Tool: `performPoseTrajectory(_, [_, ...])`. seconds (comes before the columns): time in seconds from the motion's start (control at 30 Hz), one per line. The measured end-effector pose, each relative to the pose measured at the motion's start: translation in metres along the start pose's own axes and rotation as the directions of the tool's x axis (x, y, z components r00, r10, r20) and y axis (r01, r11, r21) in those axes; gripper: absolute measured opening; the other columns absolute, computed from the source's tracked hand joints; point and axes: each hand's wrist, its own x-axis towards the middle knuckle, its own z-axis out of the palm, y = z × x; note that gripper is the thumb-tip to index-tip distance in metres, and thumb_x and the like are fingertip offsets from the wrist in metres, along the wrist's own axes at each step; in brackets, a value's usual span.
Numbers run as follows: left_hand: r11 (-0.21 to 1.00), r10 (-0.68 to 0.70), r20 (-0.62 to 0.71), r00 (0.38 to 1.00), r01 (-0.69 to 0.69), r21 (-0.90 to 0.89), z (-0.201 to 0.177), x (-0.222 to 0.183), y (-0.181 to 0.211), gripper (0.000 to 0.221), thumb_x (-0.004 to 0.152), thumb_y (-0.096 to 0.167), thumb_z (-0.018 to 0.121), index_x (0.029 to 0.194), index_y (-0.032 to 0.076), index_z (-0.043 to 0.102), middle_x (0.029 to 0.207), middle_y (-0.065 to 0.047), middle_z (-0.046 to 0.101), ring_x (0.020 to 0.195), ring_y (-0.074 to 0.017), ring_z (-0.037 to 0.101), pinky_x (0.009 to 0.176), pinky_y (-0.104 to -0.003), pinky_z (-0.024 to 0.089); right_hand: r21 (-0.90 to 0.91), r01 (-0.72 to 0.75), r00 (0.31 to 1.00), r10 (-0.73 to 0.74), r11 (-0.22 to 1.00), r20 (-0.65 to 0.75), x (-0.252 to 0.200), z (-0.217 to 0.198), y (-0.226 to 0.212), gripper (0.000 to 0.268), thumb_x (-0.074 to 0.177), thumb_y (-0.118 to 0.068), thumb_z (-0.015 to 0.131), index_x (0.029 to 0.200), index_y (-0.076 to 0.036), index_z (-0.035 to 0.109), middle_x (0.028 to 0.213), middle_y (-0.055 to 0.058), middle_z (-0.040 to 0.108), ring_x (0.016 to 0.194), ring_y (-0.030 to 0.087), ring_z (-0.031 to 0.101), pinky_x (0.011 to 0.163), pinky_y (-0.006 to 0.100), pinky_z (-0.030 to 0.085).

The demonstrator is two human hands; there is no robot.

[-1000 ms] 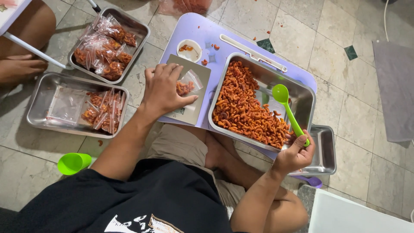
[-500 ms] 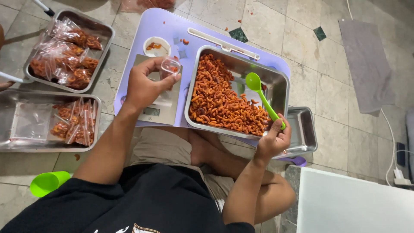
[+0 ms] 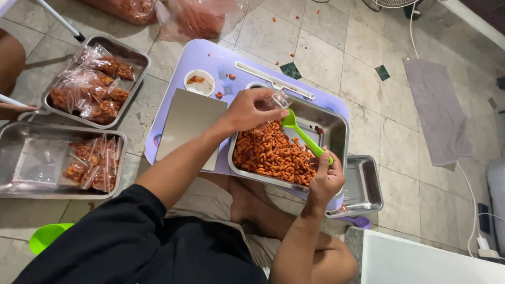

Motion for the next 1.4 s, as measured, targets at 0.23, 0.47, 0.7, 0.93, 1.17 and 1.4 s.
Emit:
performPoseTrajectory(0.23, [0.995, 0.079, 0.029, 0.996, -0.080, 0.052, 0.019, 0.011, -0.024, 0.048, 0.076, 0.039, 0.092, 0.117, 0.018, 0.077, 0.087, -0.012, 0.079, 0.094, -0.0289, 0.077, 0.086, -0.040, 0.060, 0.176, -0.121, 0.989, 0.134, 0.977, -0.066, 0.005, -0.007, 0.017, 0.025, 0.109, -0.021, 0.058, 0.118, 0.000, 0.066, 0.093, 0.023, 0.076, 0.068, 0.023, 0.076, 0.061, 0.025, 0.060])
performPoseTrajectory(0.47, [0.987, 0.065, 0.014, 0.998, -0.066, 0.148, 0.021, 0.012, -0.029, 0.052, 0.074, 0.042, 0.093, 0.117, 0.017, 0.077, 0.093, -0.011, 0.080, 0.099, -0.0315, 0.076, 0.089, -0.041, 0.059, 0.207, -0.058, 0.980, 0.095, 0.977, -0.174, 0.000, -0.004, 0.009, 0.024, 0.109, -0.021, 0.057, 0.116, 0.000, 0.064, 0.094, 0.024, 0.076, 0.065, 0.021, 0.074, 0.058, 0.020, 0.056])
performPoseTrajectory(0.7, [0.985, 0.029, 0.033, 0.999, -0.034, 0.168, 0.039, 0.024, -0.051, 0.052, 0.070, 0.037, 0.094, 0.117, 0.021, 0.078, 0.092, -0.004, 0.080, 0.095, -0.0232, 0.077, 0.081, -0.036, 0.060, 0.322, 0.018, 0.944, 0.090, 0.946, -0.317, -0.001, -0.010, 0.019, 0.026, 0.108, -0.022, 0.058, 0.117, 0.002, 0.063, 0.086, 0.025, 0.074, 0.063, 0.026, 0.073, 0.055, 0.022, 0.054])
performPoseTrajectory(0.93, [0.960, 0.061, 0.053, 0.997, -0.074, 0.271, 0.039, 0.021, -0.047, 0.056, 0.068, 0.036, 0.093, 0.118, 0.016, 0.076, 0.092, -0.008, 0.079, 0.094, -0.0273, 0.077, 0.082, -0.037, 0.062, 0.365, 0.071, 0.959, 0.037, 0.928, -0.280, -0.005, -0.014, 0.022, 0.028, 0.107, -0.021, 0.061, 0.120, 0.003, 0.064, 0.085, 0.026, 0.072, 0.068, 0.029, 0.074, 0.054, 0.024, 0.054])
performPoseTrajectory(1.17, [0.979, 0.063, 0.074, 0.995, -0.076, 0.188, 0.037, 0.019, -0.048, 0.052, 0.072, 0.030, 0.092, 0.120, 0.019, 0.076, 0.092, -0.007, 0.079, 0.091, -0.0250, 0.077, 0.081, -0.034, 0.060, 0.383, 0.102, 0.973, -0.011, 0.918, -0.232, -0.004, -0.015, 0.023, 0.031, 0.107, -0.023, 0.058, 0.122, 0.004, 0.062, 0.079, 0.025, 0.069, 0.066, 0.028, 0.073, 0.053, 0.020, 0.048])
performPoseTrajectory(1.4, [0.998, 0.051, 0.028, 0.998, -0.052, 0.021, 0.037, 0.009, -0.032, 0.049, 0.077, 0.023, 0.093, 0.122, 0.015, 0.075, 0.091, -0.008, 0.079, 0.086, -0.0163, 0.077, 0.077, -0.029, 0.061, 0.003, 0.069, 0.990, -0.068, 0.998, -0.121, -0.006, -0.005, 0.004, 0.024, 0.105, -0.017, 0.066, 0.114, 0.005, 0.071, 0.077, 0.021, 0.070, 0.067, 0.024, 0.073, 0.056, 0.023, 0.053])
